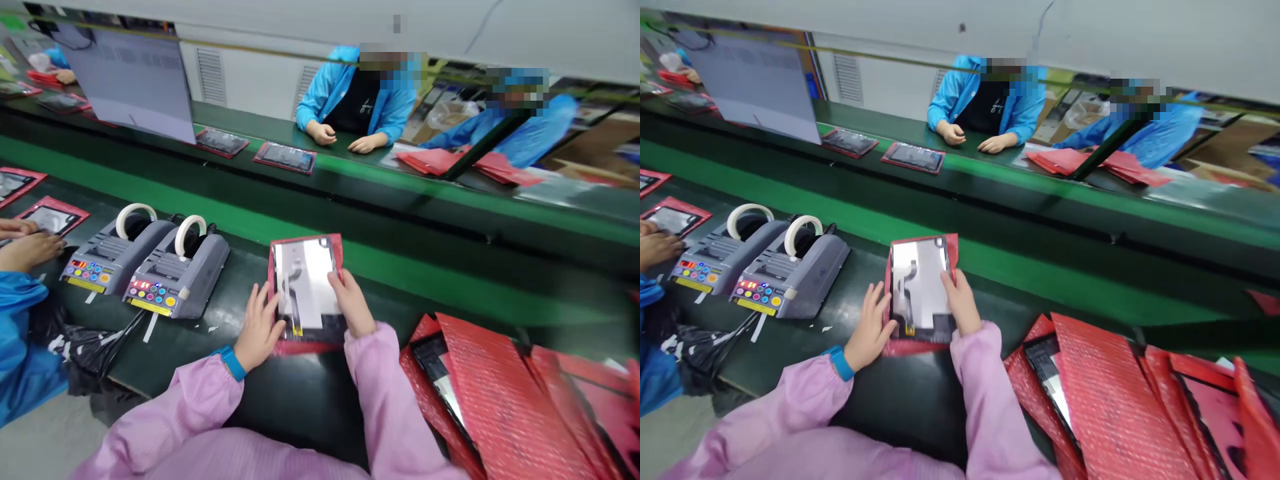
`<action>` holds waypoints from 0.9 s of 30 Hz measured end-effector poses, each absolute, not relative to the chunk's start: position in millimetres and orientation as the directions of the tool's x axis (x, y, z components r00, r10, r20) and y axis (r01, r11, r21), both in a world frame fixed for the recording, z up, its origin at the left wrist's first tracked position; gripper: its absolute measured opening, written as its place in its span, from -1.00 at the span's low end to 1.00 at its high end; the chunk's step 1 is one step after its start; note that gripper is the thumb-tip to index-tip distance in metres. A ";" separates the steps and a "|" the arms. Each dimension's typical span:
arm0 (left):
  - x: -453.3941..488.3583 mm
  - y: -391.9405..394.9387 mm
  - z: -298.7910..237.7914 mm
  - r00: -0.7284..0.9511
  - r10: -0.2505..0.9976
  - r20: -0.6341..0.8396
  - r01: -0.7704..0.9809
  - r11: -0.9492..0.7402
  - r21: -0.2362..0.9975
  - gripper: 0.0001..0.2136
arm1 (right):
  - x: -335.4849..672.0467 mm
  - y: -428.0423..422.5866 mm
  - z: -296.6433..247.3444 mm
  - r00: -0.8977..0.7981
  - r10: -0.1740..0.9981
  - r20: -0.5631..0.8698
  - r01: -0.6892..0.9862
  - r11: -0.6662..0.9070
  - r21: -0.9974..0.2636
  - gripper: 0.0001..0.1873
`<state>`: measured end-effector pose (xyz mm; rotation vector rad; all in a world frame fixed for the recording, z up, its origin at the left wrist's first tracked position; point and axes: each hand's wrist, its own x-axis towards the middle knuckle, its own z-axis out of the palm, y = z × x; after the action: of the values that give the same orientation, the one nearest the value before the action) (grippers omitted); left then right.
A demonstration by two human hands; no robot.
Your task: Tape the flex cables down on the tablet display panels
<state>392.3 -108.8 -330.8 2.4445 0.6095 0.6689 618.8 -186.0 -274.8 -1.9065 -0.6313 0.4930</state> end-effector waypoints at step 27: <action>481.0 -235.9 -301.3 1.000 -0.002 0.020 -0.019 0.286 0.958 -0.11 | 537.0 -489.2 -286.8 0.820 0.437 0.369 0.558 -0.750 -0.354 -0.66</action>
<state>481.0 -235.9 -301.3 1.2806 -0.0189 0.0112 537.0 -489.2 -286.8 -2.5486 -0.7394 -0.3650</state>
